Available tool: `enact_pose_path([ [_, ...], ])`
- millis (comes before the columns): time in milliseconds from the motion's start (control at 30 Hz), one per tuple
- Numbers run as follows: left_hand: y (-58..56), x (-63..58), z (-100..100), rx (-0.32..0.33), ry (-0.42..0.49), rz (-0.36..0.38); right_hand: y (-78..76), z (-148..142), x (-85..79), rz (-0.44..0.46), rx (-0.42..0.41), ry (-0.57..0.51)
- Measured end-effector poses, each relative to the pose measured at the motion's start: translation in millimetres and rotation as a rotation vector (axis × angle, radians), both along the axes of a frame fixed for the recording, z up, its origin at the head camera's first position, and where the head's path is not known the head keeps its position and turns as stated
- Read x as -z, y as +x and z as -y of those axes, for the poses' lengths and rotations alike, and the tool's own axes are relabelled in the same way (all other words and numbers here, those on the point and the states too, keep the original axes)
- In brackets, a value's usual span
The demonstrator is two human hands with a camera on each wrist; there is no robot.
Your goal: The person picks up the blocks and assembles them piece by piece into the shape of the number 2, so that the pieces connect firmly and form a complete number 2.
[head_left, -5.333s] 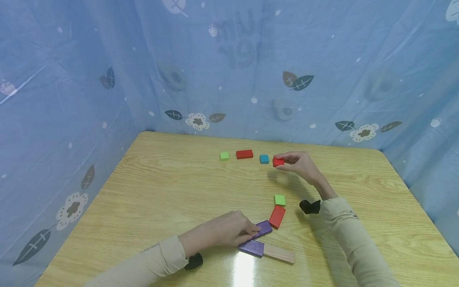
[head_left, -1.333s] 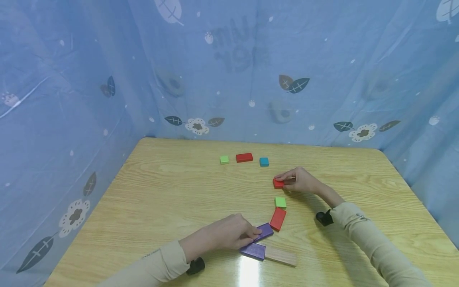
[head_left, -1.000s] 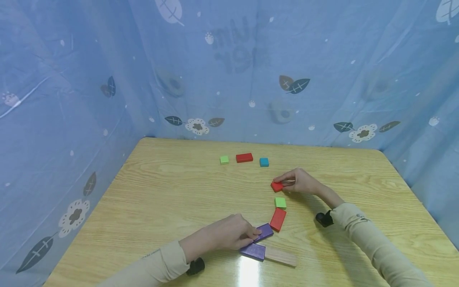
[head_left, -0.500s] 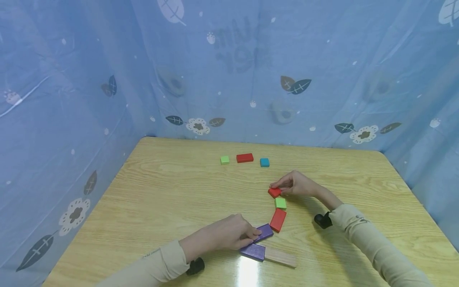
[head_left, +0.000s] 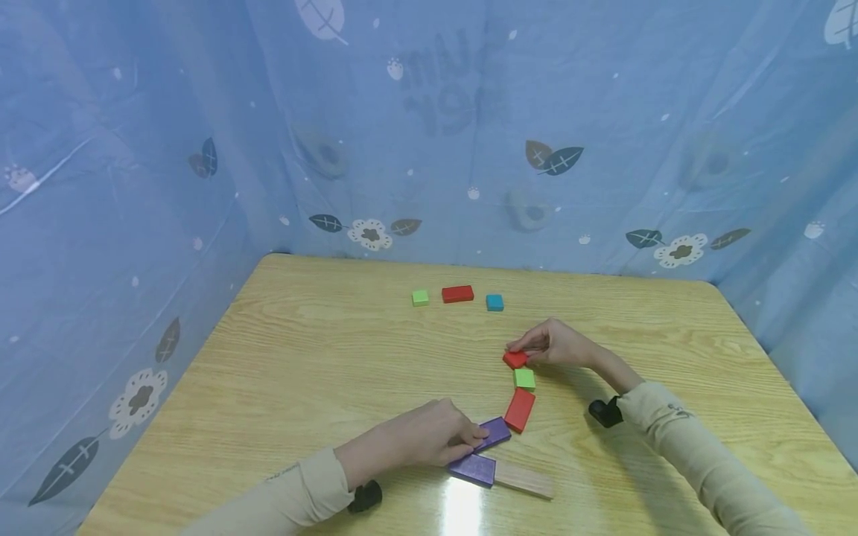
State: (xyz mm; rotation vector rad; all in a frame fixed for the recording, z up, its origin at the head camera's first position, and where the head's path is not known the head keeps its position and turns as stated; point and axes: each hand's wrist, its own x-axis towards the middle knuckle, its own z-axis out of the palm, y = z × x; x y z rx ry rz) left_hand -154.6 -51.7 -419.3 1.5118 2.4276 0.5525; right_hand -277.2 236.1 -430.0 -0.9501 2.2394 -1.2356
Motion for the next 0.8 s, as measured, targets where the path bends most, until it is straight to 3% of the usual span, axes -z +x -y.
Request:
enact_pose_path([
  [600,-0.4,1.6,1,-0.01,0.001,0.002,-0.5,0,0.1,-0.025,-0.061,-0.044],
  [800,-0.2,2.5,2,-0.007,0.004,0.007,-7.1,-3,-13.5,-0.047,-0.079,-0.004],
])
